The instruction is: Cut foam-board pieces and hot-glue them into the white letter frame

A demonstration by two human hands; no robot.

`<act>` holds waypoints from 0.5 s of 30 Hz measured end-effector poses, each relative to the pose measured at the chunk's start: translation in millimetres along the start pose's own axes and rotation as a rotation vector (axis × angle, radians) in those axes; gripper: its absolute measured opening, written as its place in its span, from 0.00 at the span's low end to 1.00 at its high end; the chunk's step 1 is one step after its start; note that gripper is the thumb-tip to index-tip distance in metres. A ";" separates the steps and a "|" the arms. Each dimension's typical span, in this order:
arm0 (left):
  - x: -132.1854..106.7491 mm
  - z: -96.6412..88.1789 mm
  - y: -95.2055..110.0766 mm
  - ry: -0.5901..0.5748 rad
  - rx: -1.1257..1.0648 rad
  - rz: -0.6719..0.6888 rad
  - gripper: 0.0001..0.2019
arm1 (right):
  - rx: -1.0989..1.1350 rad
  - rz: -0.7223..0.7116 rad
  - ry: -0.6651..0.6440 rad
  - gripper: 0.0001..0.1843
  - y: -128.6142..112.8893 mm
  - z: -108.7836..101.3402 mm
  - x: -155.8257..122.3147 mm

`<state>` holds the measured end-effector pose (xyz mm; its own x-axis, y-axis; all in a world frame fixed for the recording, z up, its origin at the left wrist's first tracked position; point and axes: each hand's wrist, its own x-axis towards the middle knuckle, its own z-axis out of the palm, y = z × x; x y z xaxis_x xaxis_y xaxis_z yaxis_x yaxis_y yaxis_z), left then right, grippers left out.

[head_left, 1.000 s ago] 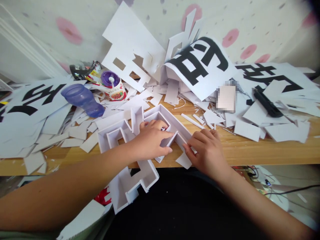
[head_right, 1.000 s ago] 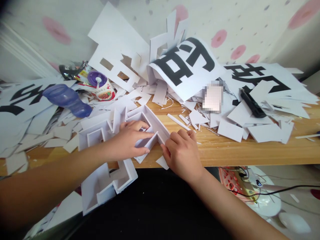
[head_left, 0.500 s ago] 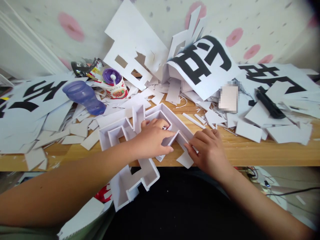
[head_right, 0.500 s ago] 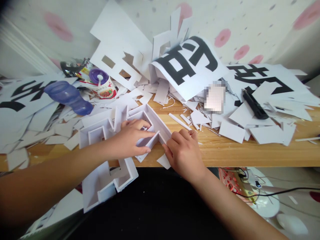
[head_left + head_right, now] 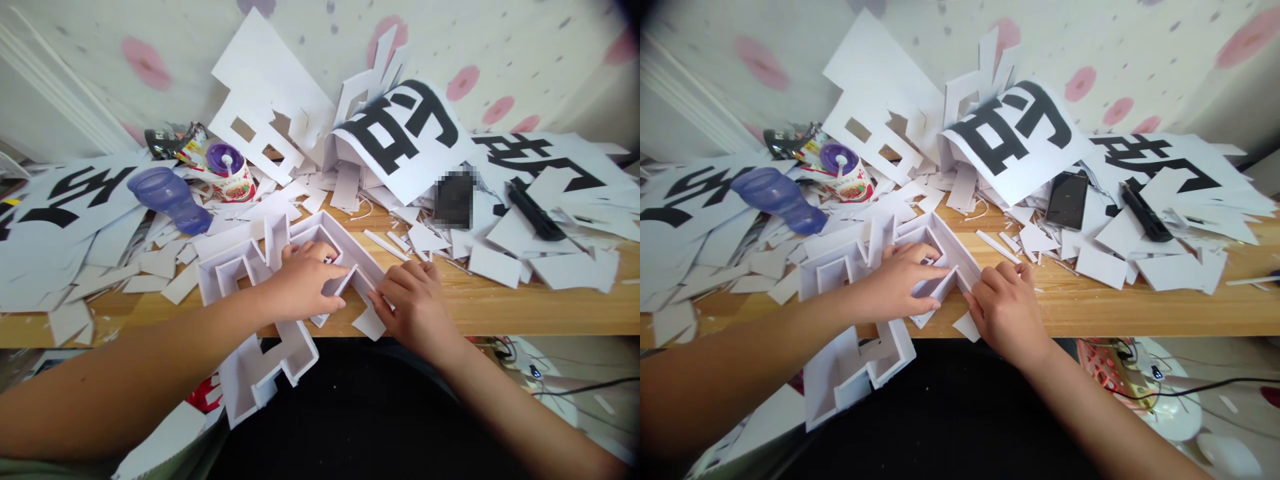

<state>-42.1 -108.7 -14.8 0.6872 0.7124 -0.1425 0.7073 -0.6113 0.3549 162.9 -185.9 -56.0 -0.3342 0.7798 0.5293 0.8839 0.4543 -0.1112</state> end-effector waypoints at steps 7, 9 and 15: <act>-0.7 -2.3 2.4 -0.021 0.006 -0.010 0.22 | -0.011 0.003 -0.008 0.17 -0.1 0.3 0.1; -1.1 -2.7 2.6 -0.025 0.004 -0.010 0.22 | -0.010 0.000 -0.004 0.17 0.0 0.5 0.2; -1.2 -2.1 1.7 -0.024 0.005 -0.005 0.22 | 0.013 0.009 -0.010 0.17 0.3 1.6 2.0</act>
<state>-42.0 -109.9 -12.1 0.6878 0.7066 -0.1663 0.7112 -0.6099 0.3495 162.0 -183.5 -56.3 -0.3294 0.7884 0.5196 0.8825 0.4527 -0.1274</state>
